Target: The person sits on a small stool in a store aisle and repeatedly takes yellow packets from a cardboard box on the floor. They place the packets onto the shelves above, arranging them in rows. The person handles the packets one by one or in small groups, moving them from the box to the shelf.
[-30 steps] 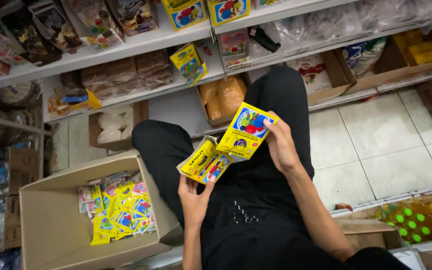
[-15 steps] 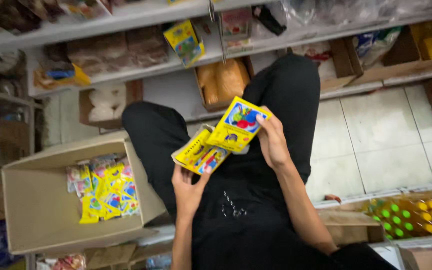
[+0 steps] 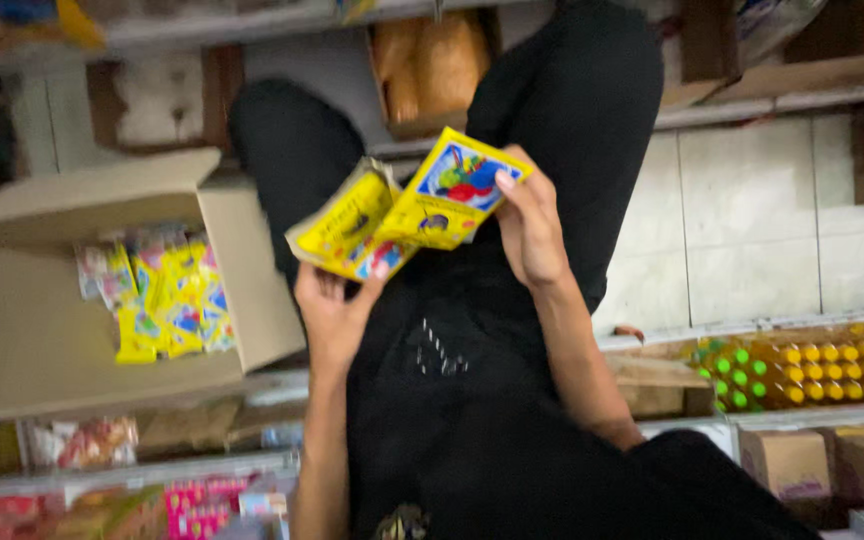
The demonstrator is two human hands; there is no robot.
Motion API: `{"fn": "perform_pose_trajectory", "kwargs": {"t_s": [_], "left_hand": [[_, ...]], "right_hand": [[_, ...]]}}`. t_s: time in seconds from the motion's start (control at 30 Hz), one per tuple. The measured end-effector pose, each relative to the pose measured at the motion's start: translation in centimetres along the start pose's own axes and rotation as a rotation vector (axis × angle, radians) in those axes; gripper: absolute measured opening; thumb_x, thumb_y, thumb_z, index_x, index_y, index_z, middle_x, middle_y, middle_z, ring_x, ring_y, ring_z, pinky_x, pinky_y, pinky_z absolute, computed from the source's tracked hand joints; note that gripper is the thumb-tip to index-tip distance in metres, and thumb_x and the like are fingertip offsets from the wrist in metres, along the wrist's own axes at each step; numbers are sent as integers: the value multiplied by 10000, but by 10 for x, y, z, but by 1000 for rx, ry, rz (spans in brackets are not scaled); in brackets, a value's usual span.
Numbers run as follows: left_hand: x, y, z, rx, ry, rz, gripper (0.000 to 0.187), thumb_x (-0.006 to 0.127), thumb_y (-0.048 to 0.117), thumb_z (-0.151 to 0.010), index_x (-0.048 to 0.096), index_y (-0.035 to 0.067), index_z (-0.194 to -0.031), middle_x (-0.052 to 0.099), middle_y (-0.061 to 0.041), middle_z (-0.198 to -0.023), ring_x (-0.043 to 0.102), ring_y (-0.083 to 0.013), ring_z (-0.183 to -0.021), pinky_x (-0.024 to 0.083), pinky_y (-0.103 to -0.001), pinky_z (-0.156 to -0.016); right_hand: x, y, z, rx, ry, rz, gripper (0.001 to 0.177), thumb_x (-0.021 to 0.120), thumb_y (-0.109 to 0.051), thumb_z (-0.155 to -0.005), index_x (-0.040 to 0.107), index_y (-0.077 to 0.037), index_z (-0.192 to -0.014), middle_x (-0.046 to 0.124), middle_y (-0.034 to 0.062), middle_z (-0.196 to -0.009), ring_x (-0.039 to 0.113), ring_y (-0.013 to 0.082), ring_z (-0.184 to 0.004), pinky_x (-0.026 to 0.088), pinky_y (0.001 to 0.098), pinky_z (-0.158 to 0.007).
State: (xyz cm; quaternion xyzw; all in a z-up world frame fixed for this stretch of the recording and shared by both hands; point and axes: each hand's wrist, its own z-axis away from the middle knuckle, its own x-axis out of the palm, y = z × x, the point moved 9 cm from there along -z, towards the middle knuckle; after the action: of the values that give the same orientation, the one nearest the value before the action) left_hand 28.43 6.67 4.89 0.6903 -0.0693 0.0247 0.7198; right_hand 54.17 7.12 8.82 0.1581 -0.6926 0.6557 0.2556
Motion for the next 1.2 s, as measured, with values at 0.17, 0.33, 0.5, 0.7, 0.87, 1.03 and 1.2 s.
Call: {"fn": "perform_pose_trajectory", "kwargs": {"t_s": [0.17, 0.33, 0.5, 0.7, 0.87, 1.03, 1.2], "left_hand": [[-8, -3, 4, -49, 22, 68, 693, 810, -30, -860, 440, -3, -1445, 565, -128, -1405, 575, -216, -1328, 454, -380, -1174], [-12, -8, 1, -45, 38, 99, 674, 816, -54, -881, 436, -8, -1435, 567, -127, -1399, 575, -220, -1338, 472, -393, -1180], [-18, -18, 2, -72, 62, 133, 687, 823, -49, -890, 423, 4, -1446, 536, -122, -1426, 561, -220, -1364, 470, -392, -1196], [5, -17, -4, -63, -72, 97, 705, 829, -27, -931, 408, -2, -1495, 534, -131, -1459, 560, -238, -1396, 462, -396, -1233], [28, -27, -7, -78, -199, 108, 707, 828, -20, -933, 409, -6, -1503, 556, -131, -1453, 556, -234, -1402, 437, -395, -1259], [43, -42, -32, -124, -185, 119, 724, 832, -6, -892, 419, -14, -1486, 578, -126, -1412, 571, -228, -1363, 449, -389, -1221], [54, -59, -68, -170, -132, 82, 767, 825, 3, -877, 393, -15, -1510, 579, -124, -1395, 573, -215, -1340, 451, -374, -1197]], "right_hand": [[3, 2, 13, 16, -35, 93, 206, 576, -243, -1077, 596, -45, -1128, 650, 37, -1076, 588, 106, -1041, 457, 287, -991], [-11, 1, 29, -23, 34, 99, 216, 621, -237, -1083, 587, -30, -1138, 631, 43, -1098, 575, 115, -1054, 458, 289, -1010], [-38, -10, 51, -99, 99, 147, 208, 626, -229, -1090, 573, -33, -1134, 602, 27, -1065, 566, 96, -1028, 457, 265, -984], [-50, -24, 48, -163, 191, 38, 154, 590, -187, -1143, 548, -40, -1159, 611, 40, -1094, 575, 96, -1040, 460, 265, -1000], [-69, -13, 39, -48, 302, -116, 272, 560, -239, -1011, 574, -54, -1210, 657, 29, -1107, 634, 112, -1024, 520, 302, -986], [-89, -35, 12, -200, 168, 113, 154, 728, -105, -1129, 617, -5, -1167, 656, 31, -1074, 607, 80, -944, 498, 241, -879], [-135, -56, -25, -201, 265, 533, 198, 774, -58, -1122, 603, -9, -1211, 690, 77, -1095, 639, 92, -976, 529, 241, -892]]}}
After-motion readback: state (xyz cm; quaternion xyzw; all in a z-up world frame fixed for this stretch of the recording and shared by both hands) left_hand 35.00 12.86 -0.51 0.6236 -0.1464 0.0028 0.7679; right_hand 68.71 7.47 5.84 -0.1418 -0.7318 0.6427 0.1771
